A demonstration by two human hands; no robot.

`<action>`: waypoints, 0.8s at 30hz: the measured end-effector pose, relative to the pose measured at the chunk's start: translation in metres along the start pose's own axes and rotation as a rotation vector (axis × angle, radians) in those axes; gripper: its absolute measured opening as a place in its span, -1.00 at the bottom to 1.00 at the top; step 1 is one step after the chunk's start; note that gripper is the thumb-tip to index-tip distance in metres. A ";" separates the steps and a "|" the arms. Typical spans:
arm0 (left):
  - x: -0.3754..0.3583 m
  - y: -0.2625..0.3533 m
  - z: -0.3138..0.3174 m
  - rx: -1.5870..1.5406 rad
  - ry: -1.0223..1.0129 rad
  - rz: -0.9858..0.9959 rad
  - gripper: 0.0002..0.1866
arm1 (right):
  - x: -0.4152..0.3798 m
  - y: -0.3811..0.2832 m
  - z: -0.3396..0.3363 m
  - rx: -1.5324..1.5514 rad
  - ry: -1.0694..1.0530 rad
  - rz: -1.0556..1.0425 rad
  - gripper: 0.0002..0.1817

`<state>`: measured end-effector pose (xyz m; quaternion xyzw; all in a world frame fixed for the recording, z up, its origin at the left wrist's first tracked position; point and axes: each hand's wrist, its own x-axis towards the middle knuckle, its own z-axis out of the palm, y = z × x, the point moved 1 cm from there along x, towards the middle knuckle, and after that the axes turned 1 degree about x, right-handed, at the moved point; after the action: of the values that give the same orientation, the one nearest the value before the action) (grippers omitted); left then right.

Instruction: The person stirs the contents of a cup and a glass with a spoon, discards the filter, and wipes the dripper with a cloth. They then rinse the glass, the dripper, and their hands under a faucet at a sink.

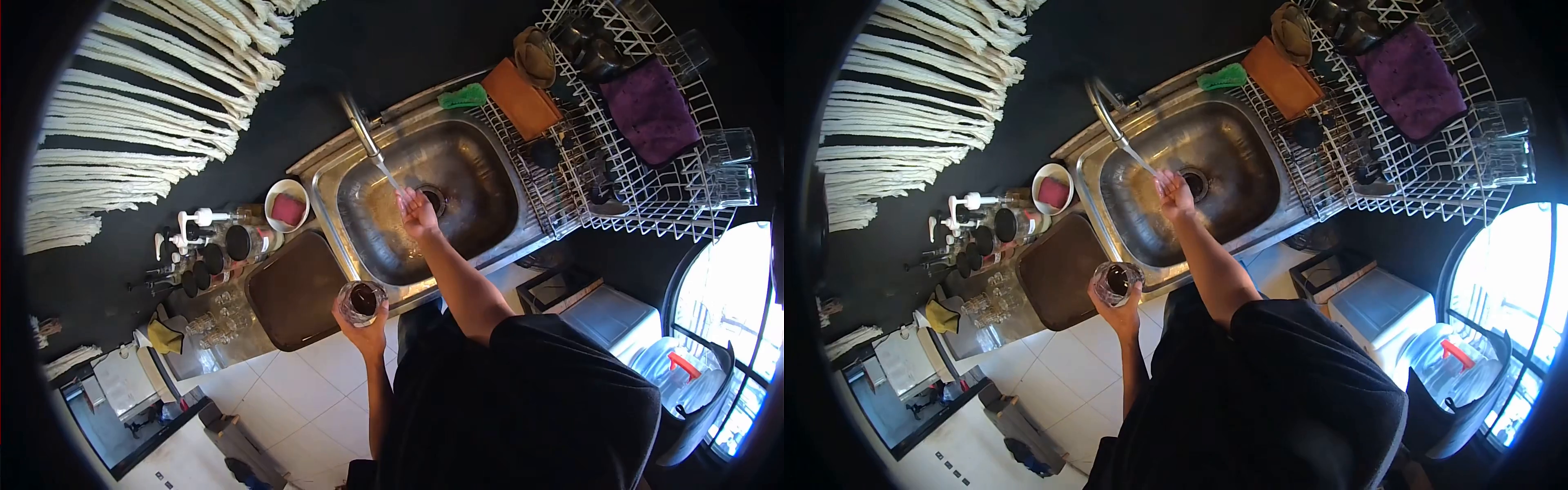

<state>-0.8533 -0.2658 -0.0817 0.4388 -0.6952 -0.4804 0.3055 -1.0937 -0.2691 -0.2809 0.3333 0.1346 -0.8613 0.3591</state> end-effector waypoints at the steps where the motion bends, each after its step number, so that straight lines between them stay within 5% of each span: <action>1: 0.001 0.000 0.000 -0.022 -0.018 -0.019 -0.14 | 0.005 0.002 0.004 -0.101 -0.018 0.039 -0.67; 4: 0.002 -0.008 0.002 -0.118 -0.035 0.017 -0.14 | 0.010 -0.019 0.009 -0.239 -0.167 0.164 -0.68; 6: 0.005 -0.010 0.002 -0.060 -0.028 0.044 -0.13 | 0.003 -0.059 0.011 -0.227 -0.758 0.269 -0.74; 8: 0.007 -0.005 0.007 -0.051 -0.061 0.054 -0.13 | -0.024 -0.083 0.009 -0.177 -0.091 0.072 -0.81; 9: 0.007 0.001 0.011 -0.047 -0.042 0.024 -0.13 | -0.031 -0.094 -0.002 -0.182 -0.093 0.075 -0.81; 13: 0.013 0.005 0.022 -0.052 -0.080 0.054 -0.15 | -0.041 -0.128 -0.050 -2.419 0.127 -0.310 -0.53; 16: 0.017 0.009 0.031 -0.070 -0.086 0.094 -0.15 | -0.085 -0.125 -0.027 -2.554 0.074 -0.492 -0.37; 17: 0.018 0.013 0.034 -0.102 -0.094 0.089 -0.16 | -0.089 -0.122 -0.038 -2.502 -0.105 -0.999 -0.53; 18: 0.018 0.014 0.036 -0.104 -0.096 0.092 -0.16 | -0.092 -0.123 -0.033 -2.501 -0.102 -1.003 -0.53; 20: 0.022 0.016 0.043 -0.163 -0.093 0.102 -0.16 | -0.101 -0.121 -0.005 -2.148 -0.293 -0.516 -0.73; 21: 0.024 0.021 0.044 -0.158 -0.100 0.116 -0.17 | -0.110 -0.115 0.013 -2.138 -0.262 -0.767 -0.80; 24: 0.025 0.029 0.043 -0.133 -0.076 0.128 -0.16 | -0.120 -0.114 0.070 -1.827 -0.317 -0.732 -0.80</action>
<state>-0.9095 -0.2665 -0.0694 0.3538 -0.6993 -0.5215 0.3374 -1.1461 -0.1584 -0.1492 -0.2520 0.7908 -0.5192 0.2038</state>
